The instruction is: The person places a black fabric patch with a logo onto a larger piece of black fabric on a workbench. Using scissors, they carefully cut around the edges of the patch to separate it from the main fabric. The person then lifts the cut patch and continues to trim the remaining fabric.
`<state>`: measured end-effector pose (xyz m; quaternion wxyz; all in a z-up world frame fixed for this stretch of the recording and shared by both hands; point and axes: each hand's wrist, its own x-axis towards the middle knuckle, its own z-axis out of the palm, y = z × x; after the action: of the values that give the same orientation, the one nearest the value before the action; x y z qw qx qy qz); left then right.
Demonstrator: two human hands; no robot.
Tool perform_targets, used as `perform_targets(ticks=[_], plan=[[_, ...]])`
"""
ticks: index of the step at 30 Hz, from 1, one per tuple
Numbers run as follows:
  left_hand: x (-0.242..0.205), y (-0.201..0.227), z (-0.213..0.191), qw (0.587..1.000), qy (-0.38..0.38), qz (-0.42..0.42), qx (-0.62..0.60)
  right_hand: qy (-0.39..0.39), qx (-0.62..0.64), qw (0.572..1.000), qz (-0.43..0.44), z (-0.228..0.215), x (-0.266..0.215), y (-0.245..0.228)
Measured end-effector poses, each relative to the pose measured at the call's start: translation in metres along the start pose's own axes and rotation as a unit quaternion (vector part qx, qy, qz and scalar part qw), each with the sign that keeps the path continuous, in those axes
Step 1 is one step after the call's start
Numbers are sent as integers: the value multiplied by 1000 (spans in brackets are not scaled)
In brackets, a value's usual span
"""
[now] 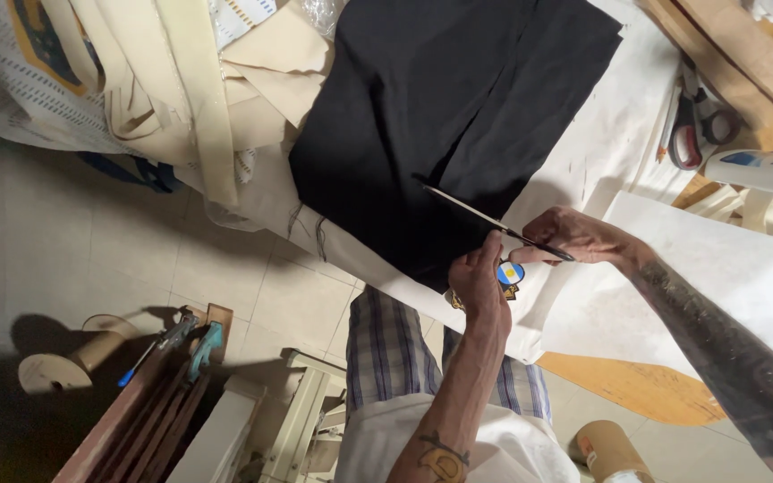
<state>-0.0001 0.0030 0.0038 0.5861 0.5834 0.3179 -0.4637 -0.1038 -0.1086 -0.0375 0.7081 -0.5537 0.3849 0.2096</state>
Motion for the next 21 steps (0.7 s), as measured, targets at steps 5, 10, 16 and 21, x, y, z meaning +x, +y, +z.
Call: perform_targets(ticks=[5,10,16,21], plan=[[1,-4,-3,1000,-17,5,7,17,20,1000,-5,8,-3,2],[-8,3,-5,999,-26,23,9,34,38,999,-8,15,-18,-1],[-10,8,-55,979,-61,134,143,105,58,992,-35,46,-72,-2],[4,29,-89,942,-178,129,255,211,141,967,28,104,-80,56]])
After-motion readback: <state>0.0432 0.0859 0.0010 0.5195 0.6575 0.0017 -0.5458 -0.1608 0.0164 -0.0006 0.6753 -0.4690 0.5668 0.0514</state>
